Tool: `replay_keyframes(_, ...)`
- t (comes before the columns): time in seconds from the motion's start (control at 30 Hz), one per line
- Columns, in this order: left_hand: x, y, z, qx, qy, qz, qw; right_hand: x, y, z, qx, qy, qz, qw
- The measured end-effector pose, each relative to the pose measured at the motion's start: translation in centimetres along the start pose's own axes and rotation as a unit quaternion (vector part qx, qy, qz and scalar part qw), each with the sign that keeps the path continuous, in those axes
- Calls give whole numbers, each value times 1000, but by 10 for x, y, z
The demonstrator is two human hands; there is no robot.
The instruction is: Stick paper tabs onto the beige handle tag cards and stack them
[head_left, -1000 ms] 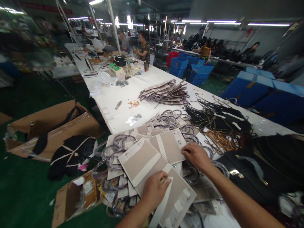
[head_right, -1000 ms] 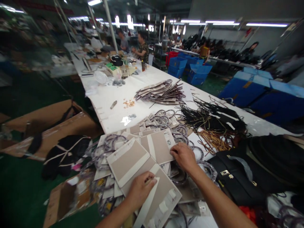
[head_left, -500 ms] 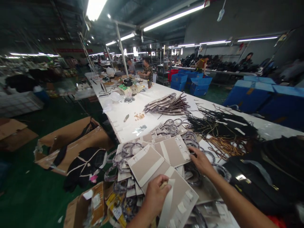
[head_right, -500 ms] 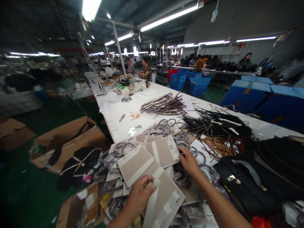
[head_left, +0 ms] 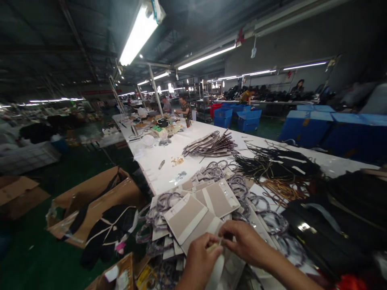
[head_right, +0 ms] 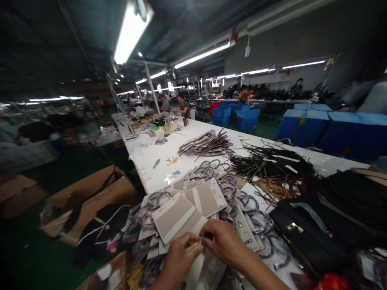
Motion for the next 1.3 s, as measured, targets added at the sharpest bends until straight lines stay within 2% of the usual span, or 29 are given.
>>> replay_keyframes(0.2,6,-2,-1,34,52,-21,998,9,3,-4,-37,-165,-44,985)
replay_keyframes(0.37,2,9,-2,67,113,3,991,20,16,9,-30,-209,-46,976)
replay_keyframes(0.47,3,10,10,135,162,22,977,4,32,29,-3,-211,2,978)
replay_keyframes(0.57,18,9,12,172,151,-17,973,-37,58,64,56,-131,81,986)
replay_keyframes(0.63,26,13,-3,133,102,-37,985,-62,79,89,88,-44,114,989)
replay_keyframes(0.7,28,21,-31,45,42,-27,998,-77,101,110,106,-5,119,987)
replay_keyframes(0.77,29,28,-59,-37,-6,-11,999,-84,118,127,132,-36,107,985)
replay_keyframes(0.83,32,34,-79,-78,-31,-13,996,-84,128,143,166,-113,89,975)
replay_keyframes(0.93,38,38,-97,-102,-33,-27,994,-81,135,158,177,-238,75,952)
replay_keyframes(1.03,42,39,-107,-112,-33,-38,992,-82,137,167,147,-289,98,941)
replay_keyframes(1.2,42,37,-119,-109,-80,-34,990,-95,125,195,178,-229,184,939)
replay_keyframes(1.3,34,47,-126,-136,-82,-24,987,-85,120,208,172,-163,179,955)
Point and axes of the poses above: each hand's wrist, its own y-axis towards the middle knuckle, its own x-axis out of the palm, z = x × y, the point moved 10 cm from there along y, towards the middle knuckle, and after that the axes turned 11 degrees about y, right-handed, at the moved point
